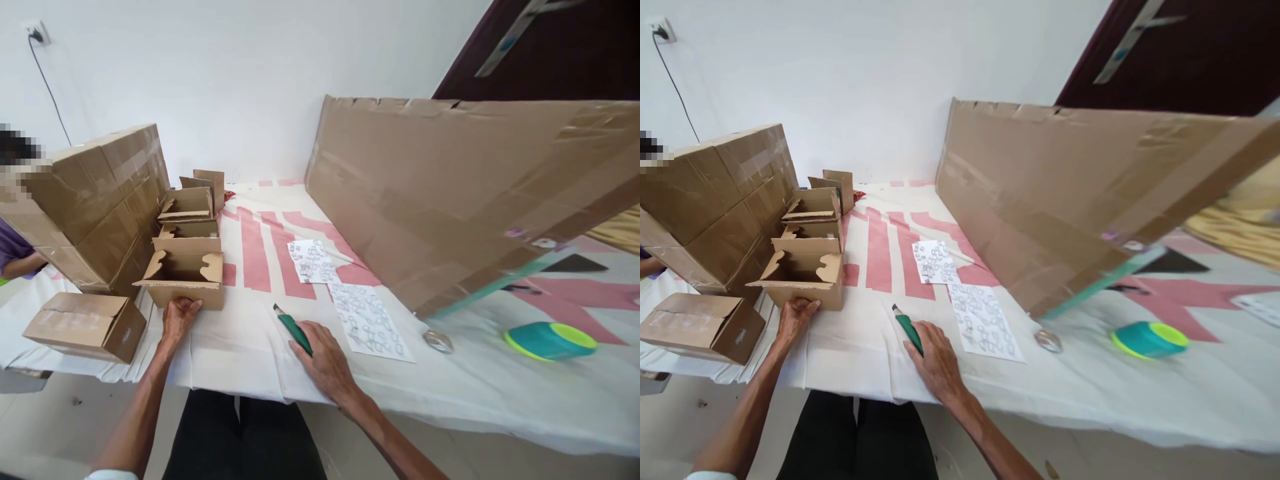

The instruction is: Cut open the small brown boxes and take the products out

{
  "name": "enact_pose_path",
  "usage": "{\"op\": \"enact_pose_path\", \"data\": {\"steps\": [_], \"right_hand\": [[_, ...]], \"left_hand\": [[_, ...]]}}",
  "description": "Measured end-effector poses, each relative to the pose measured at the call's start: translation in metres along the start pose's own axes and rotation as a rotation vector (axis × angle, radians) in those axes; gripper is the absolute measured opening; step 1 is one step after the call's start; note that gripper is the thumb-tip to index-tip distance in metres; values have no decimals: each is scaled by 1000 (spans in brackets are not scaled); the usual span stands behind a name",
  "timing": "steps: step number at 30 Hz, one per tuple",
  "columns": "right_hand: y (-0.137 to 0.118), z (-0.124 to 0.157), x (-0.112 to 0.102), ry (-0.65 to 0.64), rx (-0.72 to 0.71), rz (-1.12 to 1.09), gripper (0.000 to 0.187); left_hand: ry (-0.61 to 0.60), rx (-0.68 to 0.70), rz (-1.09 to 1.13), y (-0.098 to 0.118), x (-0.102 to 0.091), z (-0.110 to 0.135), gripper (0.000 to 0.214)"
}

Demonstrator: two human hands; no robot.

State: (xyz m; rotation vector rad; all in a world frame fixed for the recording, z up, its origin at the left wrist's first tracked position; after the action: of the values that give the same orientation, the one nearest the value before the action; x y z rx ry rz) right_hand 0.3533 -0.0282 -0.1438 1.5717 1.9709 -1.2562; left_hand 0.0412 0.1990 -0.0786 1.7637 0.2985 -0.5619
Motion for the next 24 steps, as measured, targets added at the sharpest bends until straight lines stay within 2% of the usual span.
{"op": "enact_pose_path", "data": {"steps": [5, 12, 24], "right_hand": [[3, 7, 4, 26, 8, 41, 35], [0, 5, 0, 43, 11, 44, 36], [1, 7, -4, 9, 39, 70, 38]], "left_hand": [[10, -16, -14, -3, 6, -22, 41], [-10, -26, -37, 0, 25, -73, 41], [20, 2, -59, -4, 42, -138, 42]]}}
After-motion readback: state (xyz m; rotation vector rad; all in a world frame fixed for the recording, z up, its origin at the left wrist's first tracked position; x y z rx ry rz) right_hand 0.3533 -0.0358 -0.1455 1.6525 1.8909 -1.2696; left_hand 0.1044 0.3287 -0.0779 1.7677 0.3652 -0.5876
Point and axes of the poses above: each hand's wrist, its own z-axis away from the middle knuckle, its own x-axis out of the palm, y = z × x, the point moved 5 cm from there along -z, towards the middle knuckle, and after that the axes turned 1 degree about y, right-handed, at the moved point
